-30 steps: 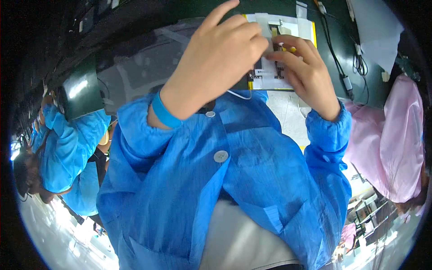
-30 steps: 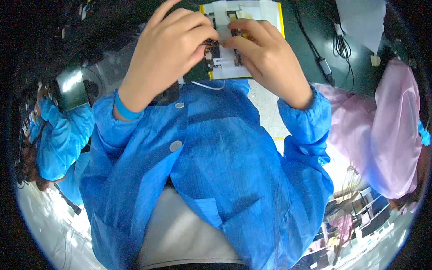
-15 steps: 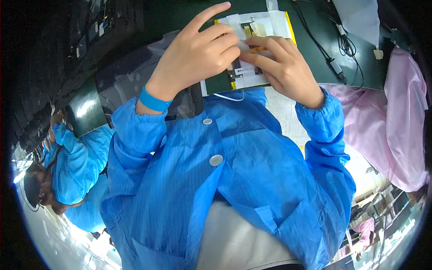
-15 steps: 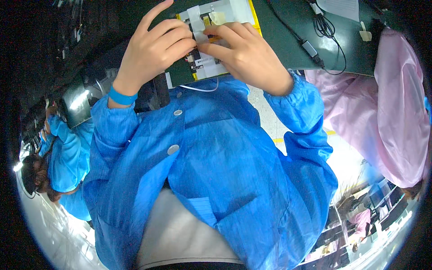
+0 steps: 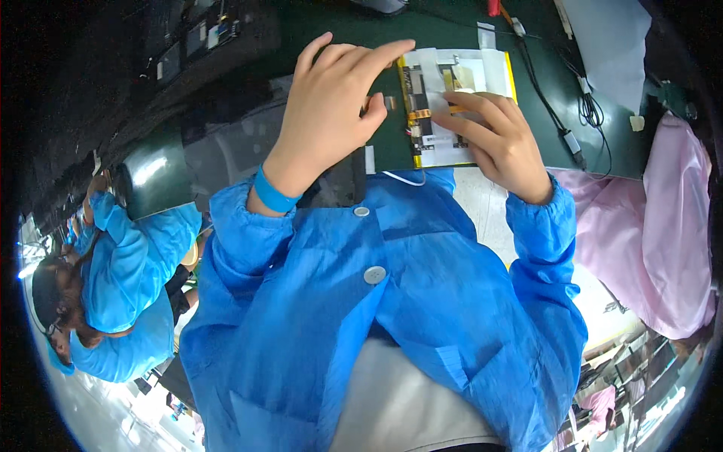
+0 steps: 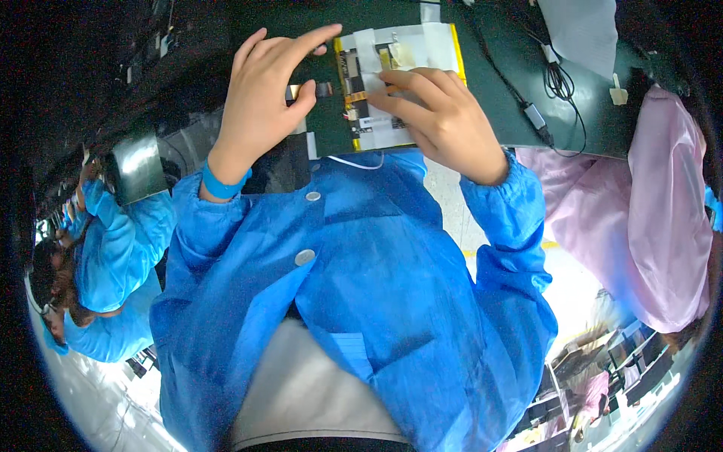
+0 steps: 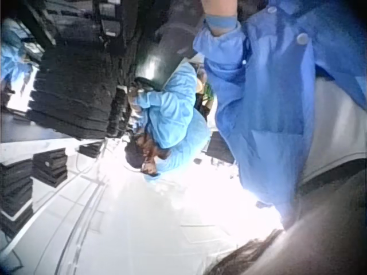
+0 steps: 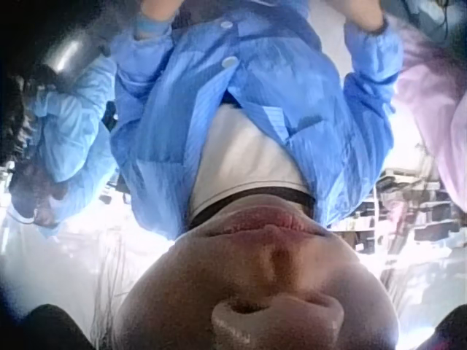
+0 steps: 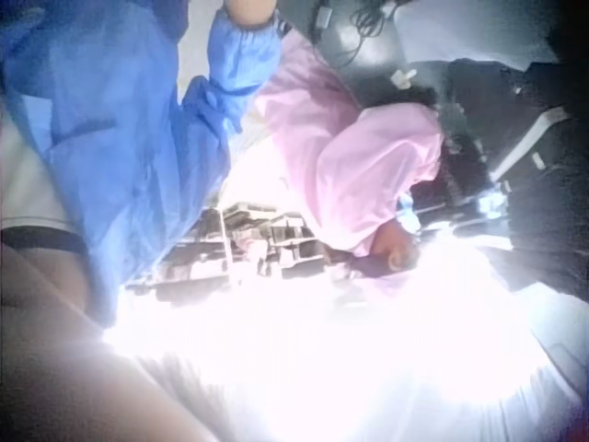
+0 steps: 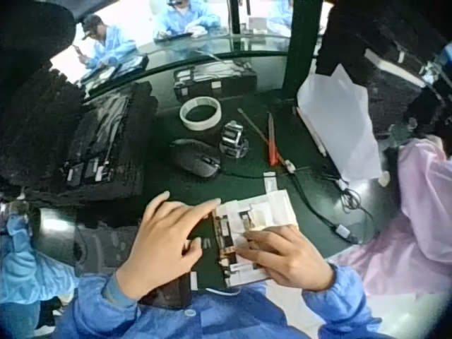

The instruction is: The person tests tablet screens by connecting their ribbon cables to a testing board, interacting with the touchscreen displays to perform diagnostic tests, disconnecting the cables, and setting the tablets aside.

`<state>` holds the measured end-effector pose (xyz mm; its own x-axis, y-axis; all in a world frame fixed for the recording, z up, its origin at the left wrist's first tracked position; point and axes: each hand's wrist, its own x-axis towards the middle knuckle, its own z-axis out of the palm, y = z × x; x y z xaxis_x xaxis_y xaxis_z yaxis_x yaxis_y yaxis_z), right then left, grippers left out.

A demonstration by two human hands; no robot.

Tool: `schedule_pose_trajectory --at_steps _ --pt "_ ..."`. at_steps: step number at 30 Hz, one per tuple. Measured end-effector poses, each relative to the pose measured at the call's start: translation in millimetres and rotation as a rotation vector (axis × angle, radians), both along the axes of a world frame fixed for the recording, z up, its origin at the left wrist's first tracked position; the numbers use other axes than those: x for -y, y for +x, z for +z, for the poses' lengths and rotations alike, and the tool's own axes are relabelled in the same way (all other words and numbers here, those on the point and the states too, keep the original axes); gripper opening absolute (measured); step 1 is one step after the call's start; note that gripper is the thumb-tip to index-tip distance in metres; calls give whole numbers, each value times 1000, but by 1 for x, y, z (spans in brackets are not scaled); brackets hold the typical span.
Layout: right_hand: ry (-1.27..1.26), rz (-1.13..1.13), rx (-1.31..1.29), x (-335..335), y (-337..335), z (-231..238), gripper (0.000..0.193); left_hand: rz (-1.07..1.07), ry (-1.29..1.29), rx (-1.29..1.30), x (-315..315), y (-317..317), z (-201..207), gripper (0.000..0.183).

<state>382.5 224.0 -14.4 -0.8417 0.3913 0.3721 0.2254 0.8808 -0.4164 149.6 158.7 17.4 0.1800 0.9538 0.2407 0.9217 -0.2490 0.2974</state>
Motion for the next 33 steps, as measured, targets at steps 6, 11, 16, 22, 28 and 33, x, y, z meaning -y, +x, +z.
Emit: schedule_pose_trajectory --at_steps 6,11,16,22,28,33 --pt "63 -61 -16 21 -13 16 47 5 86 170 33 -27 12 78" --pt "-310 -144 -120 80 -64 22 41 80 -13 341 90 -73 25 76" --pt "-440 -309 -164 108 -89 18 40 -46 -267 -47 133 -102 15 75" --pt "-887 -423 -389 127 -94 33 51 -64 -230 -35 136 -98 16 75" --pt "-568 -212 -539 136 -105 56 47 7 280 4 160 -112 17 41" --pt "-575 -177 -656 115 -108 54 36 105 569 -25 176 -132 52 26"
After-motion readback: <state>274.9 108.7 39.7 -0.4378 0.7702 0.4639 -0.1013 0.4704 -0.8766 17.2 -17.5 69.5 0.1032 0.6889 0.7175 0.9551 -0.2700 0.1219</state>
